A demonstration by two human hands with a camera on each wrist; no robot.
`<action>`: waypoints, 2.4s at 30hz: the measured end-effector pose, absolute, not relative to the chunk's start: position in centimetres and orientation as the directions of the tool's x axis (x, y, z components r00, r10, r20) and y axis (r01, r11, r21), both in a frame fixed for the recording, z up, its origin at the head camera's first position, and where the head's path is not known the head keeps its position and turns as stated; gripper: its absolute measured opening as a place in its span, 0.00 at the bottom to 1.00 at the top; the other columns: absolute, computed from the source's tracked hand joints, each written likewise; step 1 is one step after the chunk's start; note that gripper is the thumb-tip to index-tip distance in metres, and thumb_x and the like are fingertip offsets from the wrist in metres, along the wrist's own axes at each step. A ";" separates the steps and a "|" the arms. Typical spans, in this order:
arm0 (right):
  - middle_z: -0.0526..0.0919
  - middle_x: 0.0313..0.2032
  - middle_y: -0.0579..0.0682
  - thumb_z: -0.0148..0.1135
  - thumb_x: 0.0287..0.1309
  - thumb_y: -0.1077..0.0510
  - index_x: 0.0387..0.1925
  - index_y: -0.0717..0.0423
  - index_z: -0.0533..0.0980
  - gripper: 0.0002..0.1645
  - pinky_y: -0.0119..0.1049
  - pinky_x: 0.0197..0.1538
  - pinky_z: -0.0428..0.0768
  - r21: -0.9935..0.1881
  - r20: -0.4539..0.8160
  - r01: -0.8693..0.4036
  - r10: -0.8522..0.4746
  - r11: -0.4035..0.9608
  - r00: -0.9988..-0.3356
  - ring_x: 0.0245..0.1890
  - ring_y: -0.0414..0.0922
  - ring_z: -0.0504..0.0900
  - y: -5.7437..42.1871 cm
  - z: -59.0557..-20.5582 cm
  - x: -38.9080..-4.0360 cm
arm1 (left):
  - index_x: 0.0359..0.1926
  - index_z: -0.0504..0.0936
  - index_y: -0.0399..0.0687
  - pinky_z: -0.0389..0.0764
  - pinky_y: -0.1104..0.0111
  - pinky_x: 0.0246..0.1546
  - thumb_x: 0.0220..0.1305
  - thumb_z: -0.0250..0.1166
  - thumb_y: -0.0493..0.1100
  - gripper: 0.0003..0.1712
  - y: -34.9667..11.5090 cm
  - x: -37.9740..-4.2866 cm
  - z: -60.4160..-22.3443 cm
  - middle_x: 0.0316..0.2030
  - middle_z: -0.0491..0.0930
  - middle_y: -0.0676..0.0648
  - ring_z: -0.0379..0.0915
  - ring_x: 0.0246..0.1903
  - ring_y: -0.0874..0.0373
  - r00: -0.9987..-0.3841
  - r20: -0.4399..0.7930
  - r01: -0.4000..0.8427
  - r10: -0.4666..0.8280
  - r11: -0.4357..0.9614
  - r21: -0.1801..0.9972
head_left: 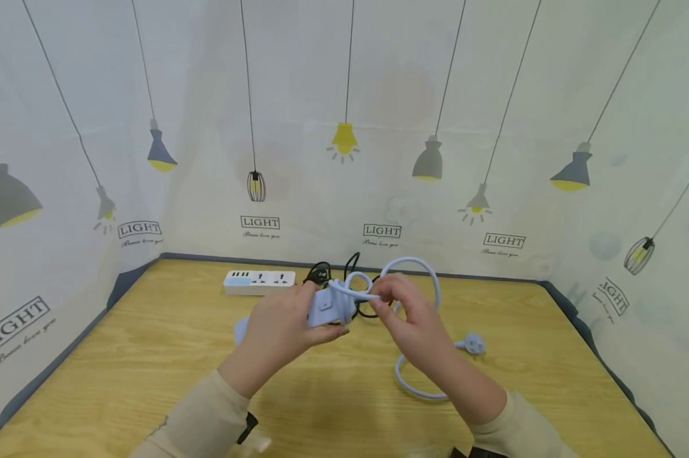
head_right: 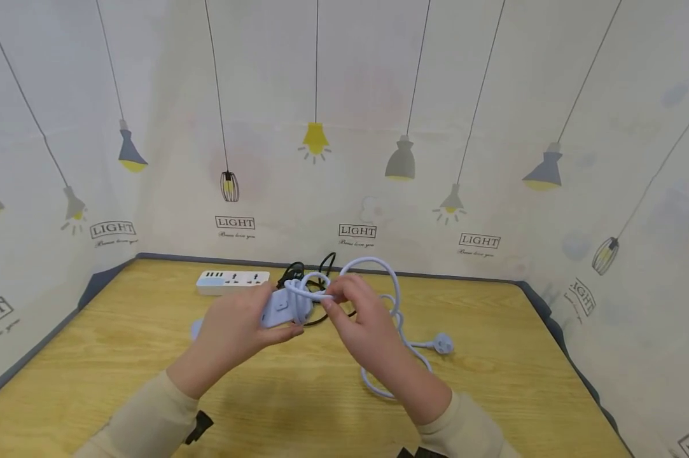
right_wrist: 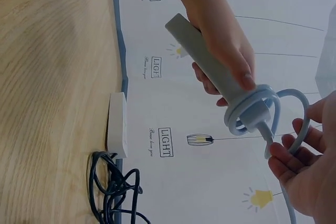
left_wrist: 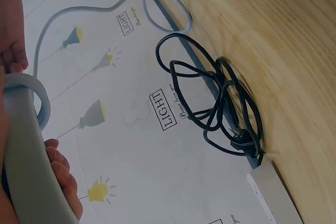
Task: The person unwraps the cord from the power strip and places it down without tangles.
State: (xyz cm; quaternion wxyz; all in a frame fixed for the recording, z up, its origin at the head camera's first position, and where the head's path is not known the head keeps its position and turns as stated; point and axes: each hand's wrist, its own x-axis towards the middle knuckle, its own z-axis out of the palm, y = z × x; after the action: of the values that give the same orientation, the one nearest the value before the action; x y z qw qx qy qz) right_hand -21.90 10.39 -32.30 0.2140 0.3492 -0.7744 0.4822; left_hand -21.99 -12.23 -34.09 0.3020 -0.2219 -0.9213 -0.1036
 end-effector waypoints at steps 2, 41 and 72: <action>0.79 0.40 0.46 0.60 0.63 0.67 0.38 0.59 0.78 0.03 0.36 0.42 0.75 -0.601 0.662 -0.742 -0.336 0.297 -0.670 0.38 0.42 0.75 10.4 -32.2 -22.0 | 0.30 0.72 0.49 0.61 0.71 0.12 0.43 0.67 0.77 0.37 -12.3 -21.9 -34.1 0.17 0.66 0.57 0.59 0.13 0.64 -0.731 0.591 0.462 0.342 0.885 0.059; 0.76 0.35 0.42 0.63 0.64 0.61 0.35 0.51 0.82 0.04 0.43 0.41 0.75 -0.674 0.411 -0.508 -0.300 0.536 -0.861 0.36 0.41 0.75 12.3 -34.9 -23.7 | 0.32 0.71 0.46 0.66 0.70 0.14 0.28 0.76 0.75 0.44 -13.6 -21.5 -34.0 0.20 0.69 0.55 0.65 0.16 0.62 -0.718 0.634 0.469 0.286 0.873 0.137; 0.78 0.39 0.46 0.67 0.54 0.70 0.34 0.50 0.80 0.12 0.33 0.39 0.78 -0.504 0.673 -0.805 -0.442 0.314 -0.593 0.36 0.40 0.77 13.7 -34.4 -18.8 | 0.34 0.73 0.43 0.66 0.68 0.13 0.36 0.73 0.73 0.41 -15.3 -22.8 -34.8 0.19 0.70 0.52 0.65 0.15 0.60 -0.868 0.464 0.291 0.179 0.939 0.182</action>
State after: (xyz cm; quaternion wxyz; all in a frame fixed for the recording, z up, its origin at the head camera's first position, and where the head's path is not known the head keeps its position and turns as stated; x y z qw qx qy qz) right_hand -18.80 13.67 -34.39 0.2115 0.3984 -0.7824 0.4295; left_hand -22.78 -15.26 -34.75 0.2261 -0.1225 -0.9584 -0.1238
